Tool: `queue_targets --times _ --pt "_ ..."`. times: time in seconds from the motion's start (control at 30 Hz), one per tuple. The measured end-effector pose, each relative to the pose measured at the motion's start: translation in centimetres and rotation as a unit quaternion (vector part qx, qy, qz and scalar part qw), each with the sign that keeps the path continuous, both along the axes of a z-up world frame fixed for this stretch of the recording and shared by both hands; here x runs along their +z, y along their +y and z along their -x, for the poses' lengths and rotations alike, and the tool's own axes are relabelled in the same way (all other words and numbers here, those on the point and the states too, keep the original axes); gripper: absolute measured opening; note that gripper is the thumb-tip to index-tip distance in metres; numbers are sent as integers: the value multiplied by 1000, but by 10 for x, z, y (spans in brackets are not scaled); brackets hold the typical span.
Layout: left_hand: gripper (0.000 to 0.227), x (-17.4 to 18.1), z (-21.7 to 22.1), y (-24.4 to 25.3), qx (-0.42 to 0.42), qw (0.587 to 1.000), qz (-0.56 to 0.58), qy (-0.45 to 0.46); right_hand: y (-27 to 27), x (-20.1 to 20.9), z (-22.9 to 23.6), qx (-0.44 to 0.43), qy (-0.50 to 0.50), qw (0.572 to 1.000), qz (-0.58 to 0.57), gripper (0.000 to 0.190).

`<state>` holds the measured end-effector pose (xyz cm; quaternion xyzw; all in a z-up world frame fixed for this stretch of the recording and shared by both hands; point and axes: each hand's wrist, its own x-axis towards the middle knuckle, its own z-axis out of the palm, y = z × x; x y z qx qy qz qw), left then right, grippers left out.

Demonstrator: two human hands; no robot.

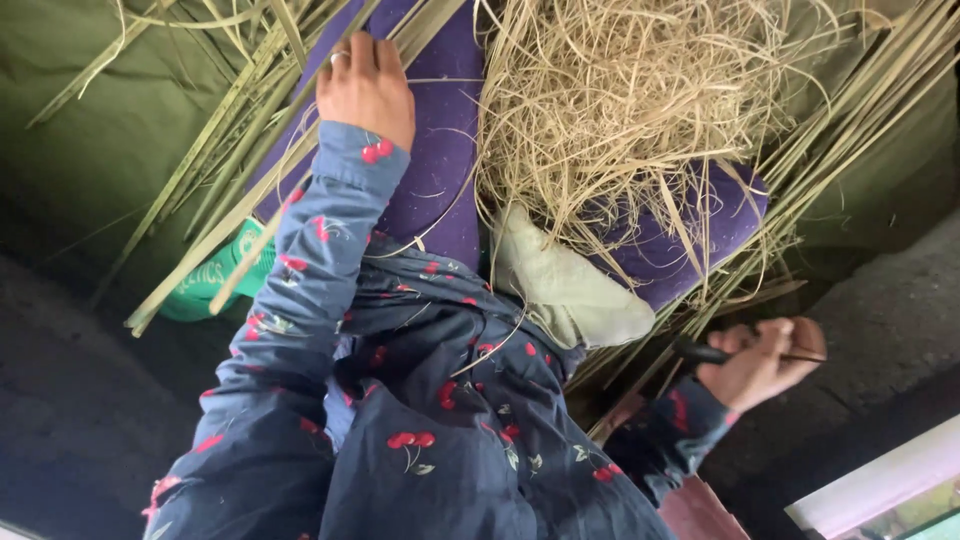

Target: Using a small knife to strip thin fibers from long plant stalks for craft use.

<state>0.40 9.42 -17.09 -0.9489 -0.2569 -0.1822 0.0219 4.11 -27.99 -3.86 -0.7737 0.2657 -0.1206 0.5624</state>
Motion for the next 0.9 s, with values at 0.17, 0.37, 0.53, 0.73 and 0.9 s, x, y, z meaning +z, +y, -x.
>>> queue_targets --times 0.17,0.37,0.53,0.73,0.9 --pt "19 7 9 0 -13 999 17 30 51 46 -2 168 -81 982 41 23" --pt "5 2 10 0 -20 999 -30 27 93 42 -2 300 -36 952 -43 38" --pt "7 13 -2 -10 -44 999 12 -2 108 30 8 390 -5 919 -48 33" --pt "19 20 -27 -37 -87 934 346 -27 125 -4 10 496 64 860 -106 40" --pt "59 42 -20 -68 -71 944 303 -112 146 -56 19 475 207 667 -535 37"
